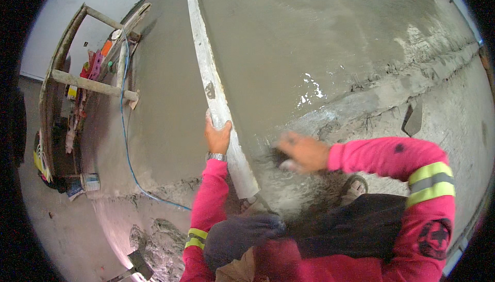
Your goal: The person uses a trowel to spread wet concrete on a floor and then uses a long straight edge to level the surface. The person repeatedly drags the straight edge across the concrete to create a flat, even finish.
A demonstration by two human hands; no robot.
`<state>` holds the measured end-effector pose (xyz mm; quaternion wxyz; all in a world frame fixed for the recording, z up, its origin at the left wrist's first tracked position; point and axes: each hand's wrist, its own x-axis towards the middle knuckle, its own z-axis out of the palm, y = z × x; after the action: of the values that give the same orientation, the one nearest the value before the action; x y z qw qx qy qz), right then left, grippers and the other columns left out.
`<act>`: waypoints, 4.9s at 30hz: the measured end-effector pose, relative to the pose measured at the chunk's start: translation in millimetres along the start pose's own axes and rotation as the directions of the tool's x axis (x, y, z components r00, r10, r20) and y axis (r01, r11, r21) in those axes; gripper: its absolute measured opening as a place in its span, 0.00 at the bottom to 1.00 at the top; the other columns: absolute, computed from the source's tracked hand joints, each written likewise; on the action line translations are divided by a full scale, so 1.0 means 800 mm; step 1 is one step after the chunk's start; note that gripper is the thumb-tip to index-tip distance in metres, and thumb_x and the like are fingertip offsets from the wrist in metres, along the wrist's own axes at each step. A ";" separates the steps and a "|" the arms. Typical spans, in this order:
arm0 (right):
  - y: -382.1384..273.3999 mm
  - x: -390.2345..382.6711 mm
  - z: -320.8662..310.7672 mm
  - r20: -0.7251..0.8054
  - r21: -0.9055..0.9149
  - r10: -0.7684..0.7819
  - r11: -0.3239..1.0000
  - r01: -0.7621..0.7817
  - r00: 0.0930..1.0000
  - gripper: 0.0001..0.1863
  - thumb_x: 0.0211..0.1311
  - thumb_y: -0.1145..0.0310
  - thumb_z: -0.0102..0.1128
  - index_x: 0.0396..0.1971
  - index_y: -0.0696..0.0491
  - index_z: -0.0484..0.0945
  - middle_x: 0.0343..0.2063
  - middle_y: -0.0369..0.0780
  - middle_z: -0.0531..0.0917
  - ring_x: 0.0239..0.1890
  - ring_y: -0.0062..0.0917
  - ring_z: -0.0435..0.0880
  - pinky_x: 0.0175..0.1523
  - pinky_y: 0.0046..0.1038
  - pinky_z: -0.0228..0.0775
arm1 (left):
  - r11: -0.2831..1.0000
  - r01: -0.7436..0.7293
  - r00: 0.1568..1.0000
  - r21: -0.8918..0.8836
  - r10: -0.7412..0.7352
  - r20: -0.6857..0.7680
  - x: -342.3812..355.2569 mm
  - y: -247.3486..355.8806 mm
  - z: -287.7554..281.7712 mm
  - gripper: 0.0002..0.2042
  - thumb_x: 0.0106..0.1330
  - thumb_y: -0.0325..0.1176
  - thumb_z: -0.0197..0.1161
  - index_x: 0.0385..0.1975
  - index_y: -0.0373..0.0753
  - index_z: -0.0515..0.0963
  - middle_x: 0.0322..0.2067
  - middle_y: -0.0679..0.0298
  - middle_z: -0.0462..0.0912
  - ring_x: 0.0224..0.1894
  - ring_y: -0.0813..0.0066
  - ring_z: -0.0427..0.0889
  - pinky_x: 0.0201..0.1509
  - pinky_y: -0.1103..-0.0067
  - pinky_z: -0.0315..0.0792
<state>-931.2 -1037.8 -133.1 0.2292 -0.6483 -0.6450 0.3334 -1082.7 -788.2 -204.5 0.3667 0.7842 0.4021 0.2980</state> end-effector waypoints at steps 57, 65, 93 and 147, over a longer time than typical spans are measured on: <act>-0.022 0.116 0.204 -0.450 -0.274 -0.570 0.821 0.501 0.687 0.12 0.55 0.59 0.50 0.32 0.48 0.78 0.42 0.39 0.75 0.61 0.34 0.63 0.66 0.62 0.40 | 0.899 0.100 0.991 0.427 -0.130 0.040 0.027 0.020 0.024 0.35 0.48 0.36 0.70 0.56 0.27 0.63 0.44 0.42 0.77 0.48 0.50 0.78 0.52 0.68 0.70; -0.039 0.137 0.179 -0.127 -0.369 -0.648 0.734 0.570 0.751 0.15 0.56 0.58 0.50 0.42 0.42 0.78 0.48 0.38 0.72 0.64 0.36 0.59 0.57 0.74 0.42 | 0.979 0.091 0.995 0.185 -0.095 0.011 0.025 0.018 -0.004 0.27 0.49 0.29 0.68 0.50 0.28 0.68 0.41 0.46 0.80 0.44 0.56 0.81 0.50 0.70 0.72; -0.101 0.228 0.229 -0.107 -0.344 -0.767 0.625 0.700 0.633 0.15 0.57 0.59 0.49 0.45 0.40 0.75 0.48 0.33 0.71 0.60 0.28 0.60 0.58 0.76 0.40 | 0.945 0.070 0.995 0.318 -0.044 -0.089 0.046 -0.023 -0.125 0.30 0.47 0.29 0.68 0.51 0.25 0.67 0.39 0.43 0.80 0.43 0.54 0.81 0.48 0.69 0.73; -0.025 0.068 0.360 0.075 0.263 -0.484 0.853 0.451 0.872 0.23 0.60 0.60 0.50 0.54 0.52 0.70 0.51 0.48 0.73 0.55 0.39 0.72 0.58 0.36 0.64 | 0.508 0.246 0.963 0.825 -0.227 -0.147 0.067 -0.308 -0.406 0.39 0.57 0.52 0.62 0.60 0.26 0.61 0.58 0.39 0.65 0.62 0.46 0.63 0.66 0.66 0.57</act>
<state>-1157.2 -1020.7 -319.9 0.3338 -0.4150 -0.7531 0.3863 -1405.4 -533.0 -216.3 -0.0190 0.7982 0.6016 0.0251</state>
